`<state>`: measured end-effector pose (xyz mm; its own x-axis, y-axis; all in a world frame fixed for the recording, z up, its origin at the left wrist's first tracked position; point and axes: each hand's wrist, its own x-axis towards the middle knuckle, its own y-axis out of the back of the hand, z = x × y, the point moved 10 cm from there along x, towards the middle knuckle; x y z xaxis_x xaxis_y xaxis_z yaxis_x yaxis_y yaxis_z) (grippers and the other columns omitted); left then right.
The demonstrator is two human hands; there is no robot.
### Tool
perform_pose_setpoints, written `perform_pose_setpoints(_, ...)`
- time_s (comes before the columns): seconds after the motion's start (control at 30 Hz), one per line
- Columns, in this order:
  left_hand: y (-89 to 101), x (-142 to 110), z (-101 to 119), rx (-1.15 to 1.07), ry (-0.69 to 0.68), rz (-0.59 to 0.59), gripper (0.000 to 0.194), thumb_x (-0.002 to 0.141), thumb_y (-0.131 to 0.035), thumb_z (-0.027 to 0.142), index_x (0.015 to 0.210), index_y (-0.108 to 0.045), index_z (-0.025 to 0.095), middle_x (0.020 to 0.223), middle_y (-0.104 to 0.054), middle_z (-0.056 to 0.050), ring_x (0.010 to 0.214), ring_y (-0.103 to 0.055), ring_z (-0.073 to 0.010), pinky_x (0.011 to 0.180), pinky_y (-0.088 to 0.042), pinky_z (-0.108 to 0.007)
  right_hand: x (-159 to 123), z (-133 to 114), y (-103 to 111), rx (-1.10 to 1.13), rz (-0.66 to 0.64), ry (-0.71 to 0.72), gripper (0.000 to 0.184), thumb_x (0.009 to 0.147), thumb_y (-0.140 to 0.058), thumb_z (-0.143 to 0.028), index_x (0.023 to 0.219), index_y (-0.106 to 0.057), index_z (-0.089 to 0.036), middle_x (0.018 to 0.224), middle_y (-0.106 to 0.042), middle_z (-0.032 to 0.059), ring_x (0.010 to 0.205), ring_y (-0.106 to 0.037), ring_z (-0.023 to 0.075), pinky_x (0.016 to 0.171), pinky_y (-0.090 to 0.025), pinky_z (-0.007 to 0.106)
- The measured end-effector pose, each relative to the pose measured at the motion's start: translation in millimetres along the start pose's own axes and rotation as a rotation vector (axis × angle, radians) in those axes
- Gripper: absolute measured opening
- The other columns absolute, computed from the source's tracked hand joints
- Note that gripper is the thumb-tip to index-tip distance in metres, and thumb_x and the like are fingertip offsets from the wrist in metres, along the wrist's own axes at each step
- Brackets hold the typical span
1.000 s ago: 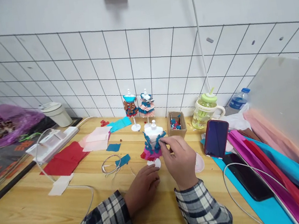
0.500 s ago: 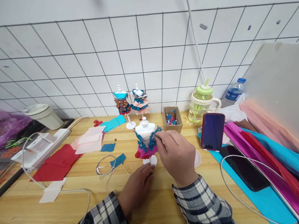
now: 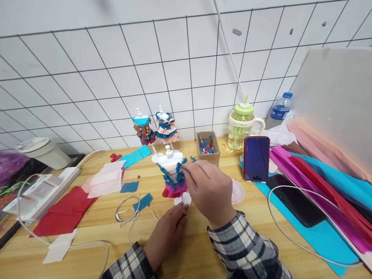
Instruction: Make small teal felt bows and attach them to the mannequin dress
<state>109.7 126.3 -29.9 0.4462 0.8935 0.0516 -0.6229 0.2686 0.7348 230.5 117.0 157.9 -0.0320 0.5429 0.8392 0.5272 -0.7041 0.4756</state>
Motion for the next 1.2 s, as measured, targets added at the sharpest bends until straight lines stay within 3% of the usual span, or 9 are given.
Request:
perform_pose_setpoints(0.63,-2.5,0,4,0.01,0.001,-0.026,0.034,0.092,-0.043,0.02,0.121,-0.061,0.017,0.133,-0.057,-0.012,0.129,-0.047,-0.0247,0.11,-0.036,-0.04,3,-1,-3,-0.001,0.003,0.031,0.019,0.089,-0.057,-0.018,0.101,-0.071,-0.023,0.092,-0.073,0.0028,0.083,-0.066,0.0139,0.076,-0.047,0.024)
perform_pose_setpoints(1.03,-3.7,0,2,0.033,-0.014,-0.019,0.031,0.093,-0.042,0.021,0.117,-0.062,0.017,0.13,-0.059,-0.012,0.127,-0.049,-0.0238,0.109,-0.038,-0.037,2,-1,-6,0.024,-0.009,0.014,0.022,0.089,-0.059,-0.024,0.108,-0.068,-0.02,0.092,-0.073,0.0042,0.082,-0.066,0.0139,0.074,-0.047,0.022)
perform_pose_setpoints(1.2,-1.1,1,0,0.039,-0.06,0.023,0.03,0.092,-0.045,0.021,0.116,-0.062,0.02,0.129,-0.061,-0.009,0.125,-0.051,-0.0234,0.109,-0.038,-0.04,1,0,6,0.091,0.019,-0.001,0.029,0.083,-0.068,-0.026,0.111,-0.065,-0.019,0.085,-0.069,0.0022,0.062,-0.058,0.0102,0.063,-0.046,0.022)
